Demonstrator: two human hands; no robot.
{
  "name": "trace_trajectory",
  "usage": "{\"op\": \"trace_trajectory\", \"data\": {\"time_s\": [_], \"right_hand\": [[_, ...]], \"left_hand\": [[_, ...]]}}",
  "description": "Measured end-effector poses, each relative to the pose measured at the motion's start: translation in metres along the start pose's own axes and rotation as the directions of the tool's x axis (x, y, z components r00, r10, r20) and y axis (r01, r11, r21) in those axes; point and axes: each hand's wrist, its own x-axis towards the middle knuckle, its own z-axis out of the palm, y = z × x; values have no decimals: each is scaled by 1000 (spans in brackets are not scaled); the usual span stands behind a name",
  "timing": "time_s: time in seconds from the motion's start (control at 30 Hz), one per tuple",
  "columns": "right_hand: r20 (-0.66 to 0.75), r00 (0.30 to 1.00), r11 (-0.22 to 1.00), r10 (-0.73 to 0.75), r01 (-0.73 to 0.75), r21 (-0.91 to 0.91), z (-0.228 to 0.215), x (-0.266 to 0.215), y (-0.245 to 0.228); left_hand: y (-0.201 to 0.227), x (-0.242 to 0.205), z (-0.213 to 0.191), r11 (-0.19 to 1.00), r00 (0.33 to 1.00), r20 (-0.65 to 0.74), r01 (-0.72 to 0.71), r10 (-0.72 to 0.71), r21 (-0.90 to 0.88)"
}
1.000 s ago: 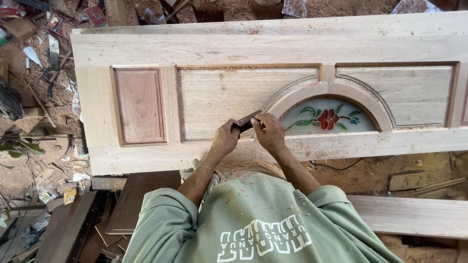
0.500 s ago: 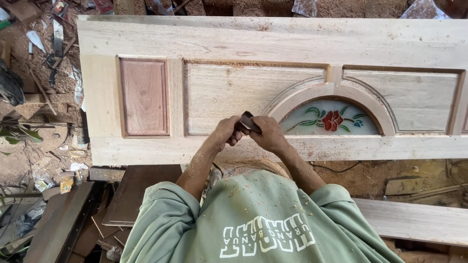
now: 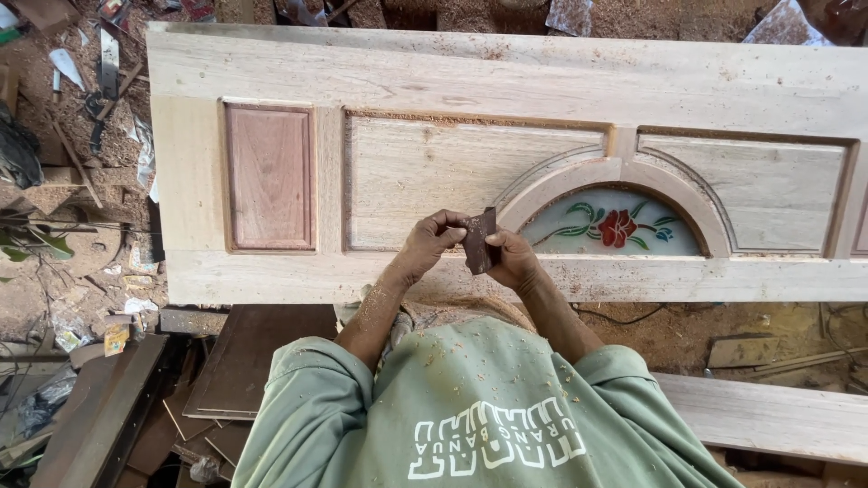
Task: The person sands the edges and panels of a wooden door with a sanding block, then uses a handheld electric router to smooth the curved frame around a floral glass insert. The person continues sanding the routed edges and panels.
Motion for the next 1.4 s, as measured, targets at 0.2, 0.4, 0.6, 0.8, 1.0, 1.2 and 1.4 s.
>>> {"op": "trace_trajectory", "data": {"time_s": [0.2, 0.4, 0.6, 0.8, 1.0, 1.2, 1.4], "right_hand": [[70, 993, 991, -100, 106, -87, -4, 1, 1], [62, 977, 959, -205, 213, -189, 8, 8, -2], [-248, 805, 540, -538, 104, -835, -24, 9, -72], [-128, 605, -156, -786, -394, -906, -94, 0, -181], [-70, 736, -395, -673, -438, -808, -114, 22, -236], [18, 819, -646, -574, -438, -625, -122, 32, -236], [10, 869, -686, -495, -383, -619, -121, 35, -241]], "left_hand": [[-4, 7, -1, 1000, 1000, -25, -3, 4, 21], [-7, 17, -5, 952, 992, -116, 90, -59, 292], [-51, 19, -45, 920, 935, -353, 161, -26, 357], [-6, -25, -86, 732, 794, -569, 256, 213, 631], [-45, -34, -162, 451, 457, -488, 196, 743, 871], [-46, -57, -194, 305, 288, -444, 418, 848, 855], [-18, -55, -162, 173, 357, -410, 539, 840, 825]]}}
